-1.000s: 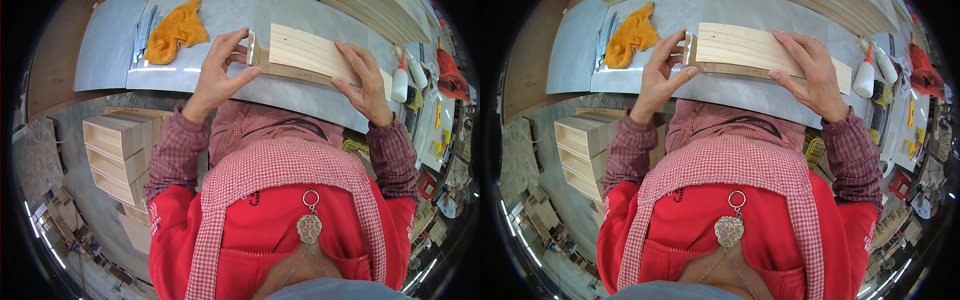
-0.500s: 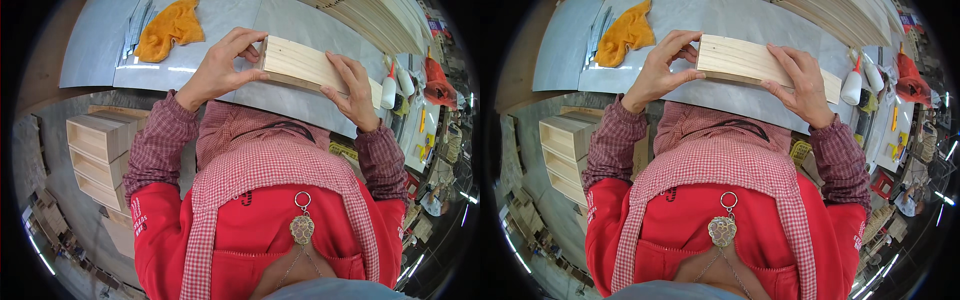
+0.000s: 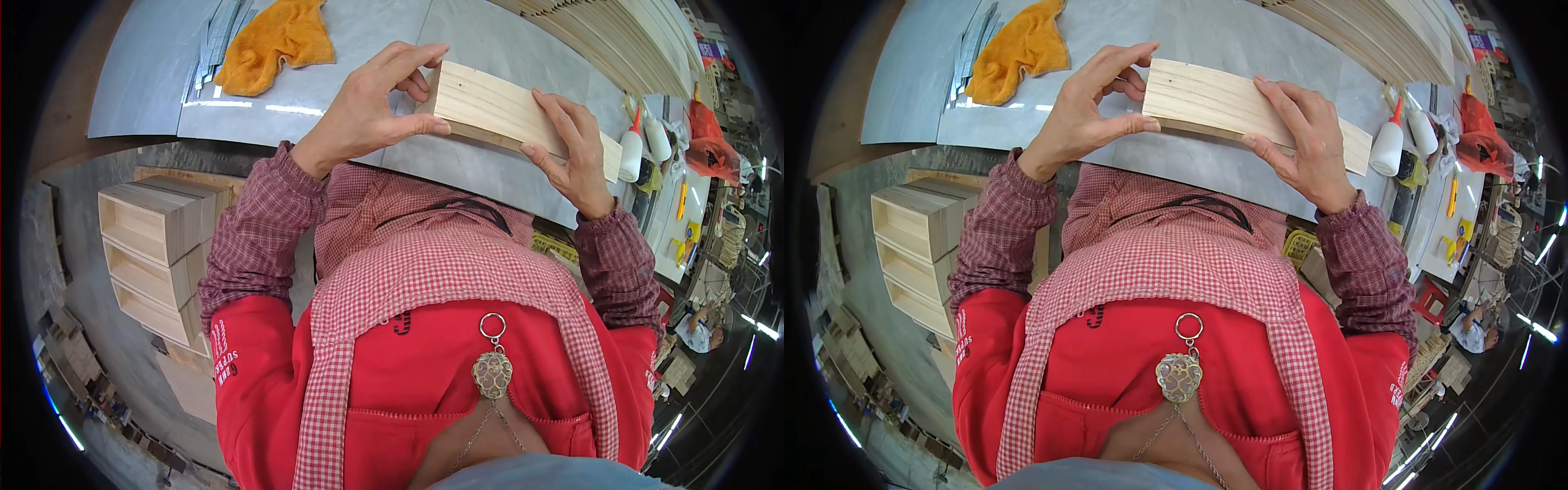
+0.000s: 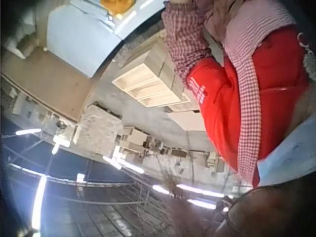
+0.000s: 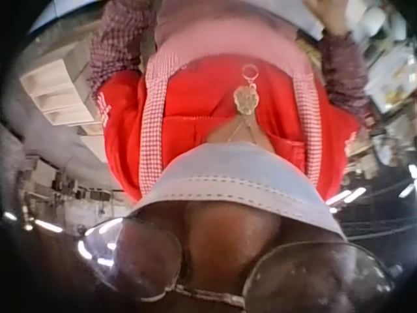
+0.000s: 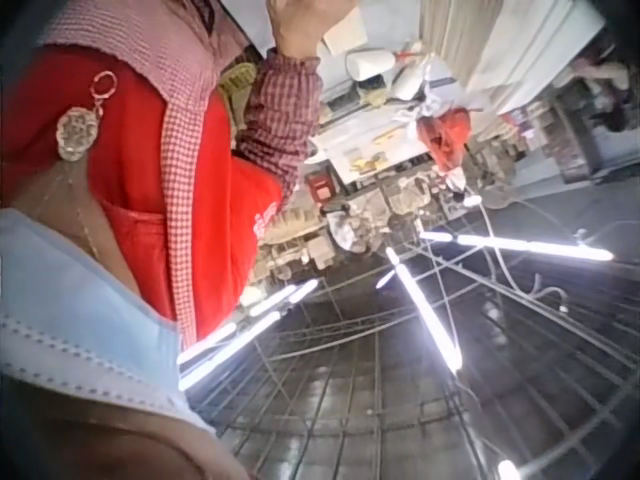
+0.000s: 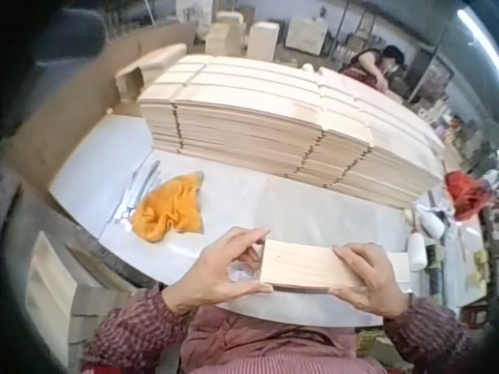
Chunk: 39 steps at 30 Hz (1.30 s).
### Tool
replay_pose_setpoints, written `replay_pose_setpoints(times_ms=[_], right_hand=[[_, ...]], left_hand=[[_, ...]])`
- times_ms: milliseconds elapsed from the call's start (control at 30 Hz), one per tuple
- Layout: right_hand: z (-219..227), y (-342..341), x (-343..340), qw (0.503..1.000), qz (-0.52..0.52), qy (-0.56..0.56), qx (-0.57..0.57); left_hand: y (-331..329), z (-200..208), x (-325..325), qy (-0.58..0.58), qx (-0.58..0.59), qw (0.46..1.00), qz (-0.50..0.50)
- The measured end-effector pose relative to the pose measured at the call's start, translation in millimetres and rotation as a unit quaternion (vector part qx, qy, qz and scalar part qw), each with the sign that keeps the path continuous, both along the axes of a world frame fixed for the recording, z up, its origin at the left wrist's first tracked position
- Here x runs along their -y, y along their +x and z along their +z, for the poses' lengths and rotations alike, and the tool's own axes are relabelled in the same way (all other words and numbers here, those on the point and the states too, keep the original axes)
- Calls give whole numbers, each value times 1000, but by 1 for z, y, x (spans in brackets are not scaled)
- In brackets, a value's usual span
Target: Applying wood glue and using a pneumatic nail gun to assemble small wooden boxes.
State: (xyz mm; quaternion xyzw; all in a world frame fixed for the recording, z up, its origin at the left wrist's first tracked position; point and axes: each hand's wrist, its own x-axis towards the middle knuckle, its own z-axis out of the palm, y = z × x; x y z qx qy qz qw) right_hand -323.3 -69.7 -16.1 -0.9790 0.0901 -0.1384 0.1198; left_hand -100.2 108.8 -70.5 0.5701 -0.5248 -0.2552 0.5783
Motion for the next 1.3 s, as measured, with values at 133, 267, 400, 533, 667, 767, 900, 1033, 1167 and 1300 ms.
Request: replay_pose_setpoints(times_ms=[133,267,400,533,667,767,900,1033,1167,1300], right_hand=[[-1,0,-1,1000,-1,0,0],[-2,0,-1,1000,-2,3,3],[-2,-1,-1,1000,-3,5,7],[2,-3,-1,1000,-3,2,6],[10,-7,2,1000,2,27,5],[20,-46,24,985,-109,114,68],[11,-214,89,873,-479,90,-17],[-28,-328,118,781,-596,32,-184],[-38,-298,113,737,-631,18,-242],[-47,-271,124,758,-602,-53,-244]], left_hand=[[4,-9,2,-21,-4,1000,-10],[6,-13,4,-34,-27,999,-21],[4,-14,5,-42,-50,997,-29],[2,-15,7,-45,-56,997,-29],[1,-17,11,-38,-84,995,-34],[3,-21,5,-33,-89,995,-26],[4,-18,6,-29,-96,994,-30],[5,-21,7,-27,-99,994,-28],[6,-25,5,-14,-78,996,-27],[4,-24,6,-13,-63,998,-7]])
